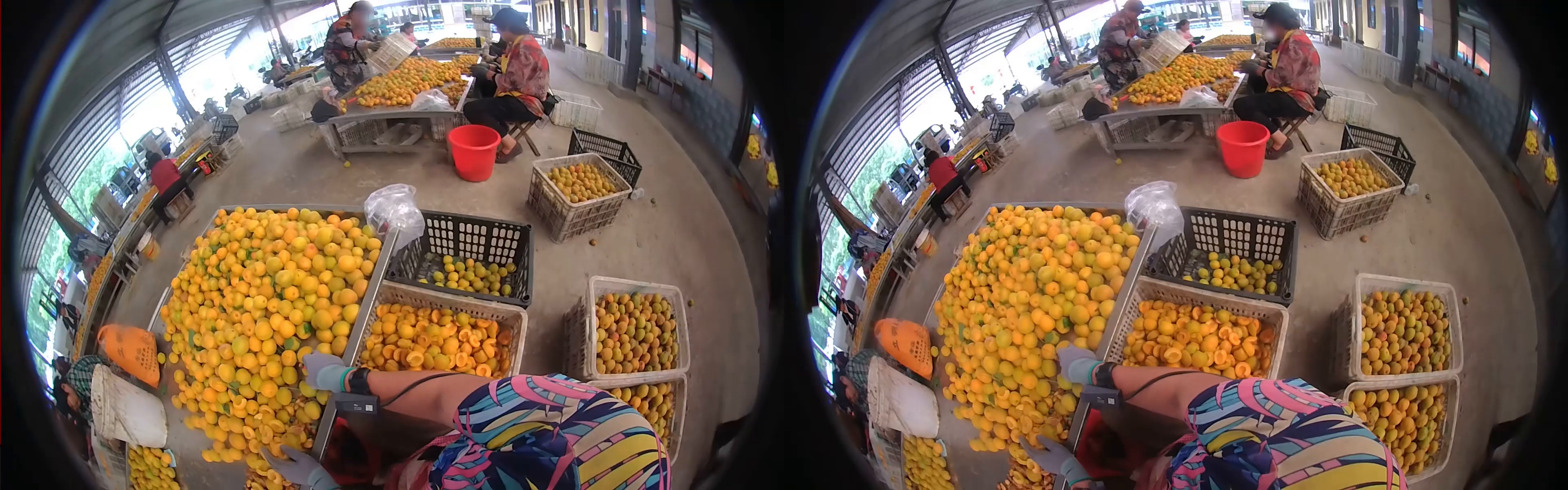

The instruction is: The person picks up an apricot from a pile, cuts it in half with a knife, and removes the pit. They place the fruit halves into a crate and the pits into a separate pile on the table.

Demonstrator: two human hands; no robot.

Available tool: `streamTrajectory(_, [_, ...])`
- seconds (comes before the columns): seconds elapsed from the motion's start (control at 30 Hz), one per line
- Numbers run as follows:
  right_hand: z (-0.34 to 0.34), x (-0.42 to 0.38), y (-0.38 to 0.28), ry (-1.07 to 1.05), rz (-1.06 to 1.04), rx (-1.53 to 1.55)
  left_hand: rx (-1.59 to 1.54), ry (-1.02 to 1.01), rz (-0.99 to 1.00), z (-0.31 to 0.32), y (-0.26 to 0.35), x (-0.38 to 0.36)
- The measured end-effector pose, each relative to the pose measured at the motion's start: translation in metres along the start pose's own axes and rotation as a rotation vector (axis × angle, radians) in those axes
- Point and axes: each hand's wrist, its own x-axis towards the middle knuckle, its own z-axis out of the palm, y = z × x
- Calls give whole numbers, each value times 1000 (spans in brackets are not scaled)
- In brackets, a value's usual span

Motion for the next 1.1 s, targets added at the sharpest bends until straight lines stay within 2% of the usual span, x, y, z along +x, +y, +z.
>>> streamTrajectory(0.07, [14, 15, 11, -126, -35, -56, -22, 1, 2, -3, 2, 1])
streamTrajectory(0.2, [2, 8, 2, -211, -15, -102, -21, -46, 21, -3, 1, 1])
streamTrajectory(0.53, [4, 10, 7, -252, -94, -75, 23, -49, 62, 1, -6, -2])
streamTrajectory(0.63, [4, 9, 10, -267, -109, -3, -23, -20, -5, 2, -2, -2])
streamTrajectory(0.73, [4, 8, 11, -254, -114, 39, 13, 41, 51, 1, -1, -3])
streamTrajectory(1.1, [8, 5, 16, -238, -87, 189, -163, 1, -36, -4, -1, -1])
